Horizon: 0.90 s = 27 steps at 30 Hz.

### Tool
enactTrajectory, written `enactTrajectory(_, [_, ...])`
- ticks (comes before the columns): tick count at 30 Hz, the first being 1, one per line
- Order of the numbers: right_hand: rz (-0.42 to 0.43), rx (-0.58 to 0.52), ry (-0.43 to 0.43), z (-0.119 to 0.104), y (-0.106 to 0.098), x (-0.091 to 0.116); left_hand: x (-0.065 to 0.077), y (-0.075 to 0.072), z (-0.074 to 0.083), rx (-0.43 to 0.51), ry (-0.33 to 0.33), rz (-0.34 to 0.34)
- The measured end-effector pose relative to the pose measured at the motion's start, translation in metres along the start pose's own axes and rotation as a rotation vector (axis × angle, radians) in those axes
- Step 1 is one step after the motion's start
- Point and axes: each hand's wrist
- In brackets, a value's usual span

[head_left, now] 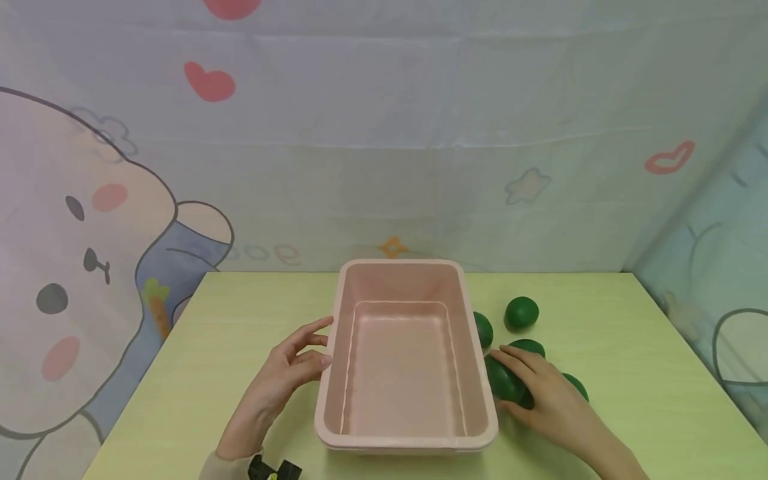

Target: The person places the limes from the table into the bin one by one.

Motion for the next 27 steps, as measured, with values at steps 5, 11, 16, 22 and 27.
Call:
enactTrajectory(5, [0.004,-0.001,0.0,0.001,-0.007,-0.002,0.0,0.0,0.001,0.002,-0.006,0.0])
enactTrajectory(11, [0.01,0.01,-0.007,0.002,-0.014,-0.006,0.0,0.0,0.001,0.007,-0.01,-0.002])
enactTrajectory(16, [0.027,0.023,-0.022,0.003,-0.017,-0.007,-0.001,0.001,0.001,0.006,-0.004,-0.001])
enactTrajectory(22, [0.044,0.037,-0.041,0.003,-0.023,-0.009,0.0,0.001,0.001,0.004,-0.007,0.004])
enactTrajectory(27, [0.068,0.047,-0.063,0.003,-0.029,-0.011,0.0,0.0,0.0,0.008,-0.008,0.003])
Point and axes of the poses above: each hand's wrist, its own x-axis away from the middle knuckle, its own y-axis out of the palm, z = x × y, and after that the axes turned 1 degree about y, right-handed
